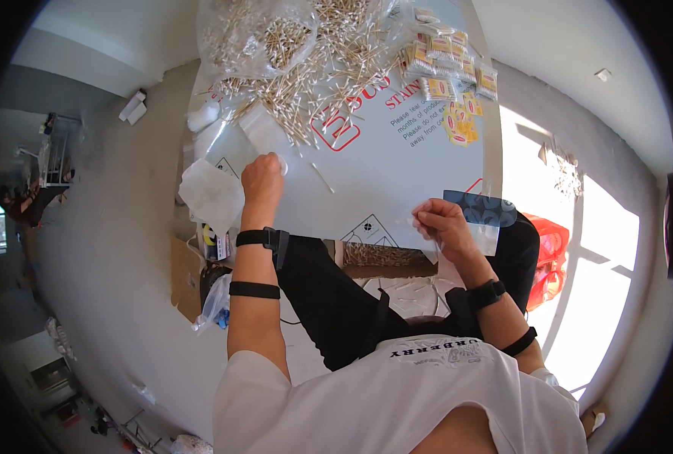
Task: Pack several cotton swabs into small plastic bags for retail or distribution.
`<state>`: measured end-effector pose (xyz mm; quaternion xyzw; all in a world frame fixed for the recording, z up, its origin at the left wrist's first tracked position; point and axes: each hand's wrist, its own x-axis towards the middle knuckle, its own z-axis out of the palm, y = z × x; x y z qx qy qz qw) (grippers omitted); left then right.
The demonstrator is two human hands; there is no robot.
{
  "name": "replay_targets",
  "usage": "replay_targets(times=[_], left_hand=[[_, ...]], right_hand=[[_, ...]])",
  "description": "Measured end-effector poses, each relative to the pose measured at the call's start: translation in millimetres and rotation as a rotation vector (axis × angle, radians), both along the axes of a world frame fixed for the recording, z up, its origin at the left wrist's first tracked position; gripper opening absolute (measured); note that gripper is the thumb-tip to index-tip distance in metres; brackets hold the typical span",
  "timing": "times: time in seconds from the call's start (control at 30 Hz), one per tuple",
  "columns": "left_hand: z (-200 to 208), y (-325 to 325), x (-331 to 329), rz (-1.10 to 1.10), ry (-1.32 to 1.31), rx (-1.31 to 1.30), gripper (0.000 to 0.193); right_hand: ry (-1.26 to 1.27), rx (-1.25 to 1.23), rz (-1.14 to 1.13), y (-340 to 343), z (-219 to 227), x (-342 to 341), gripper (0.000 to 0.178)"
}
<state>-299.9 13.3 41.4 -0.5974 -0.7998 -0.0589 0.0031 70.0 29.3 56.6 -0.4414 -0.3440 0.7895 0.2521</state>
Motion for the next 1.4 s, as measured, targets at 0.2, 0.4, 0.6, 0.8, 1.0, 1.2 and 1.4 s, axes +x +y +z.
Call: replay_targets(times=[0.2,0.4,0.6,0.8,1.0,1.2,1.4], left_hand=[[33.9,-1.3,17.8,0.041,0.067,-0.035,0.010],[69.3,4.4,98.0,-0.077,-0.407,0.206,0.013],[82.1,-0.5,234.4,-0.466,-1.153,0.053,0.019],[66.4,0.7,272.2,-0.172,-1.245,-0.198,0.006],[49.1,-0.6,296.9,-0.056,-1.740,-0.352,0.011],[57.4,-1.4,335.8,0.000,-1.745,-0.427,0.007],[42.5,2.6,354.4,-0.087,-1.463,-0.356,0.013]], right_hand=[[0.009,0.070,-0.095,5.5,24.7,5.0,0.010],[0.127,0.103,-0.120,12.6,35.5,21.5,0.011],[0.112,0.248,-0.028,10.0,38.0,51.9,0.008],[-0.139,0.386,-0.005,9.6,35.3,91.9,0.004],[0.057,0.339,-0.115,1.4,29.7,121.4,0.007],[-0.035,0.352,-0.180,-9.1,4.1,150.3,0.008],[-0.843,1.013,-0.607,-30.5,13.8,155.7,0.014]])
